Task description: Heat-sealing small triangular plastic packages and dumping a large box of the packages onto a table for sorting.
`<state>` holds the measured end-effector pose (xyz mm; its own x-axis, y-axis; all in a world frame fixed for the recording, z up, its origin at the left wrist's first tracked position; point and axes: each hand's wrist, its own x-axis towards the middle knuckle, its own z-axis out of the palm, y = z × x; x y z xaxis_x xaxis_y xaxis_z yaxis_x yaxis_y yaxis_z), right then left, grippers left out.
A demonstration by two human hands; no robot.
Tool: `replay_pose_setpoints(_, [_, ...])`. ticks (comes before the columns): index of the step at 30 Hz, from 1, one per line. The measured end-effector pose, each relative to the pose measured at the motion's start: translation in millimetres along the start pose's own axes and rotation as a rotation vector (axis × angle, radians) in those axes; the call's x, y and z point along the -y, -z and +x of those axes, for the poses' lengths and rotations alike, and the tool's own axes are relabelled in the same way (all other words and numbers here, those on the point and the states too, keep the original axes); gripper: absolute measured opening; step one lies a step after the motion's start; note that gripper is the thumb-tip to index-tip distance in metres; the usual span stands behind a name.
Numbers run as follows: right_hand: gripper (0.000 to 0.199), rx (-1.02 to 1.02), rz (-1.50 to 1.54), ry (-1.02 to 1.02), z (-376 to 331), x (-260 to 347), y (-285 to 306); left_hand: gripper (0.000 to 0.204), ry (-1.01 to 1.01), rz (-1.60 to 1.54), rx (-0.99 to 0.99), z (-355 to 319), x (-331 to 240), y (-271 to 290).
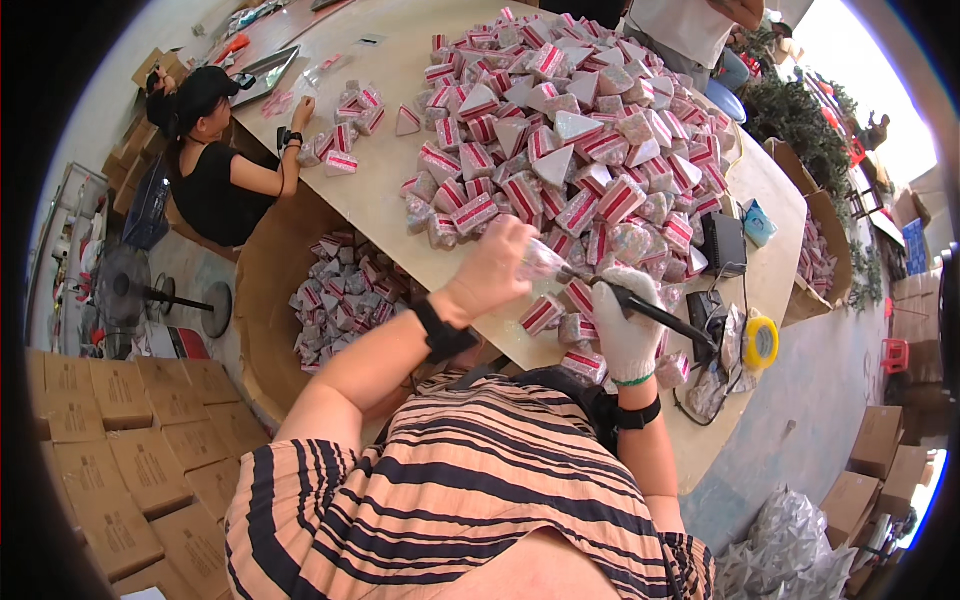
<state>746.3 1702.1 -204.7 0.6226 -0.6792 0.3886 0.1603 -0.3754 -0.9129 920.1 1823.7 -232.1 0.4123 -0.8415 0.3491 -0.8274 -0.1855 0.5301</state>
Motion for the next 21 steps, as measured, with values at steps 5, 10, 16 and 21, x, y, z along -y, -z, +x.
replay_pose_setpoints(5, [0.014, -0.141, 0.131, -0.156, -1, -7, 23, 0.053, 0.387, 0.438, 0.259, -49, 82, 73])
replay_pose_setpoints(10, [0.015, -0.164, 0.057, -0.158, -3, -16, 34, 0.062, 0.389, 0.504, 0.372, -59, 88, 58])
replay_pose_setpoints(16, [0.016, -0.173, 0.034, -0.116, -11, -11, 30, 0.071, 0.184, 0.017, 0.601, -43, 53, -103])
replay_pose_setpoints(21, [0.015, -0.222, -0.051, -0.069, -21, -13, 38, 0.064, 0.332, -0.050, 0.492, -37, 33, -144])
